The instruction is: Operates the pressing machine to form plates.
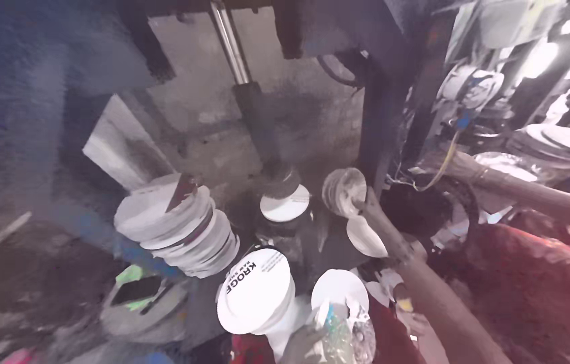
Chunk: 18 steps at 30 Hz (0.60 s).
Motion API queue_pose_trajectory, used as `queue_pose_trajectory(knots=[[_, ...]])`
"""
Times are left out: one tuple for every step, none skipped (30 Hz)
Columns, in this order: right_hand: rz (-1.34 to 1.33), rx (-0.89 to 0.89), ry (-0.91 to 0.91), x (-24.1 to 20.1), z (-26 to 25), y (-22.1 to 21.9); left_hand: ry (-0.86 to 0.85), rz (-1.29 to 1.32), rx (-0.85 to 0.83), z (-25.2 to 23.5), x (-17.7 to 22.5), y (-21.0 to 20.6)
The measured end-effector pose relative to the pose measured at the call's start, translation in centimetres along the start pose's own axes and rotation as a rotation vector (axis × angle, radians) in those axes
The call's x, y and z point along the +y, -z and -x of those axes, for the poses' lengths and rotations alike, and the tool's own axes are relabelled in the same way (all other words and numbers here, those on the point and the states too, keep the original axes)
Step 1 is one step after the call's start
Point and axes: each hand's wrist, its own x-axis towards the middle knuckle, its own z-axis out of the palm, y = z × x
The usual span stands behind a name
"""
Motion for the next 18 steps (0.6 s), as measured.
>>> queue_pose_trajectory(knots=[[-0.007,-0.064,0.063,-1.0,2.6,0.0,-0.047,-0.025,0.036,-0.9,0.0,-0.7],[-0.022,-0.122,0.115,-1.8,5.3,-0.2,-0.095,-0.031,0.058,-1.9,0.2,-1.4],[-0.041,-0.167,0.165,-2.4,7.6,-0.4,-0.144,-0.04,0.078,-2.8,0.3,-2.1],[-0.054,-0.211,0.212,-3.0,9.8,-0.5,-0.211,-0.056,0.11,-3.7,0.2,-3.0],[-0.05,-0.242,0.269,-3.4,11.7,-0.6,-0.295,-0.085,0.165,-4.7,0.1,-3.9],[-0.034,-0.256,0.316,-3.8,13.3,-0.6,-0.385,-0.126,0.23,-5.6,0.2,-4.9],[-0.015,-0.254,0.355,-4.1,14.6,-0.7,-0.466,-0.165,0.298,-6.5,0.5,-5.9],[-0.011,-0.257,0.402,-4.2,15.6,-0.6,-0.526,-0.177,0.349,-7.1,0.9,-6.7],[-0.005,-0.254,0.452,-4.1,16.4,-0.6,-0.564,-0.169,0.391,-7.5,1.3,-7.3],[-0.004,-0.251,0.505,-4.0,16.9,-0.4,-0.583,-0.155,0.428,-7.6,1.6,-7.8],[-0.009,-0.249,0.552,-3.8,17.3,-0.3,-0.59,-0.154,0.469,-7.5,1.8,-8.2],[-0.011,-0.252,0.594,-3.7,17.5,-0.2,-0.587,-0.151,0.491,-7.4,2.0,-8.3],[-0.016,-0.25,0.635,-3.6,17.8,-0.3,-0.593,-0.158,0.5,-7.2,2.3,-8.2],[-0.026,-0.247,0.655,-3.3,18.1,-0.3,-0.599,-0.175,0.496,-7.1,2.4,-7.9],[-0.045,-0.244,0.65,-3.1,18.5,-0.4,-0.603,-0.217,0.487,-6.9,2.5,-7.5],[-0.059,-0.239,0.624,-2.9,19.0,-0.5,-0.602,-0.285,0.489,-6.7,2.7,-7.1],[-0.055,-0.235,0.589,-2.7,19.6,-0.6,-0.596,-0.353,0.511,-6.6,2.8,-6.8],[-0.041,-0.229,0.552,-2.6,20.1,-0.6,-0.583,-0.416,0.527,-6.5,3.0,-6.5]])
